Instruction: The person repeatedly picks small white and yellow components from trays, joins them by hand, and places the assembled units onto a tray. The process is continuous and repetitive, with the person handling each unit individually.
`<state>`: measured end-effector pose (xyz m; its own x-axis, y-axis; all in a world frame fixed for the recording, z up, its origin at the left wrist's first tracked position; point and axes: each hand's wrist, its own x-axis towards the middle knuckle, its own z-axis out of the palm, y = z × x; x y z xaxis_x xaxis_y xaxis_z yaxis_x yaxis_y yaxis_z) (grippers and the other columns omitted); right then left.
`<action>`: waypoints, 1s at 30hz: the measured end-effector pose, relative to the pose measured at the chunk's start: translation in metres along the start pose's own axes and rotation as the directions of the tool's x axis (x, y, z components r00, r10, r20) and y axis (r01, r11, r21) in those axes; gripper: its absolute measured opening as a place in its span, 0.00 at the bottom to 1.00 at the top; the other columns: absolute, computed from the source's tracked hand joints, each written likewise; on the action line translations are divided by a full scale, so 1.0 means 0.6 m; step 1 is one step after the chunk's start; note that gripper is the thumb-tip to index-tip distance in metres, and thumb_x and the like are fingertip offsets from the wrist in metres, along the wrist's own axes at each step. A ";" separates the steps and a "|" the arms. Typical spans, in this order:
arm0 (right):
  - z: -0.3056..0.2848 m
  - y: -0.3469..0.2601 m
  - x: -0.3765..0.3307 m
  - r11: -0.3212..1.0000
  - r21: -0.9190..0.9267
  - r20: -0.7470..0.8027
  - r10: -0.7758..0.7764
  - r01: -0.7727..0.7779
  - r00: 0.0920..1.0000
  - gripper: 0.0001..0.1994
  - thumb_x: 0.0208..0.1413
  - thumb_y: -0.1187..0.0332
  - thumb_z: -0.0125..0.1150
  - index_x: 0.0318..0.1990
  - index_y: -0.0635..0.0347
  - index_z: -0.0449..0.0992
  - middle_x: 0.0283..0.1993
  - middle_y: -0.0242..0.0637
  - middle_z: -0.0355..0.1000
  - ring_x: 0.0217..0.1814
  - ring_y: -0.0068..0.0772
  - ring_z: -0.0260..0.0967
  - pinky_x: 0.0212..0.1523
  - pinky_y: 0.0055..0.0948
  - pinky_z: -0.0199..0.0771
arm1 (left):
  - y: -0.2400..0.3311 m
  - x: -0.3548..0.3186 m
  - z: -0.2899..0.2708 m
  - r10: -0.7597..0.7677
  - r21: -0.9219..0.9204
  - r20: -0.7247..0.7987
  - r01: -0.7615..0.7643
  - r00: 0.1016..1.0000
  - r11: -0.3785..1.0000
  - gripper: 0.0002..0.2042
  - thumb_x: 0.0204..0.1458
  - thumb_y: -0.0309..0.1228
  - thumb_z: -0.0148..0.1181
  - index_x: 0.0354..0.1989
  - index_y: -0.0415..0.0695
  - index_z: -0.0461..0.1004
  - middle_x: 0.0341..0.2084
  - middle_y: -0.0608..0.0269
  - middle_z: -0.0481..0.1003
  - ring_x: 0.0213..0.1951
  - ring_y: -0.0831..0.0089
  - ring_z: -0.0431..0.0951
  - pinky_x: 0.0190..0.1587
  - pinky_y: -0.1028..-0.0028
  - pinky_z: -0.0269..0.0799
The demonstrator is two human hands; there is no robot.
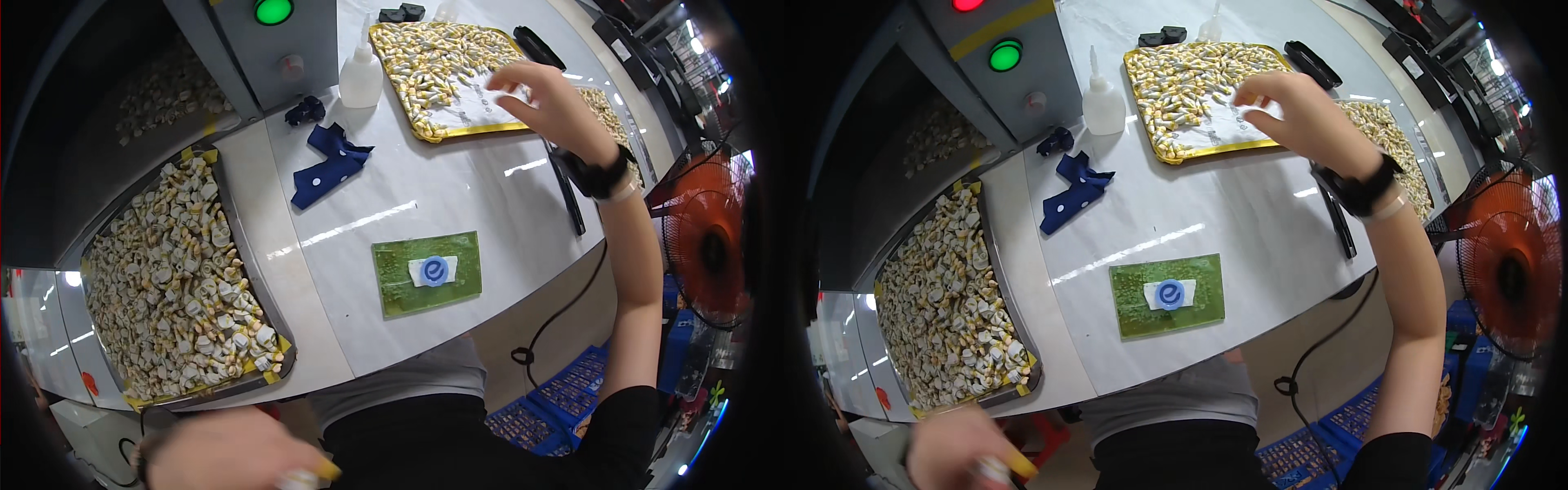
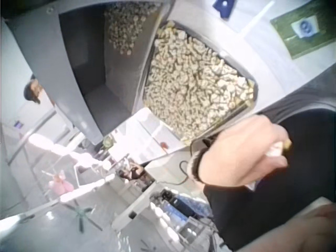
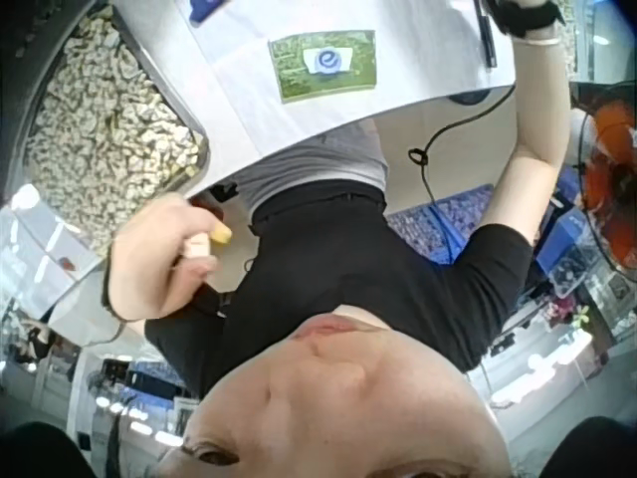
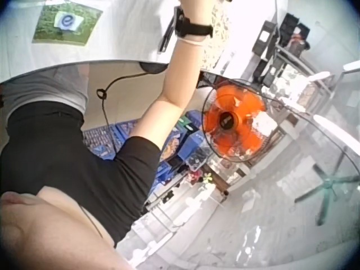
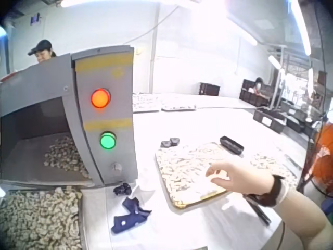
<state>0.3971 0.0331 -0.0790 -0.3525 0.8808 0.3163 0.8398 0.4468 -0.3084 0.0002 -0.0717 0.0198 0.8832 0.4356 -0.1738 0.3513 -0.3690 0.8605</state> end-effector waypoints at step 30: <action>0.046 -0.209 -0.116 0.960 0.008 0.231 -0.273 0.279 0.934 0.12 0.34 0.76 0.58 0.32 0.64 0.73 0.29 0.34 0.66 0.30 0.33 0.66 0.27 0.27 0.70 | -0.171 0.090 0.209 -0.176 -0.948 -0.315 -0.301 0.933 0.103 0.19 0.49 0.37 0.62 0.42 0.34 0.68 0.35 0.44 0.73 0.31 0.66 0.76 0.36 0.63 0.76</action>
<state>0.3048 -0.0799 -0.0874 -0.6540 0.7367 0.1721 0.7049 0.6760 -0.2151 0.0509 -0.1136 -0.1380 0.6643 0.7296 -0.1626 -0.5239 0.6096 0.5949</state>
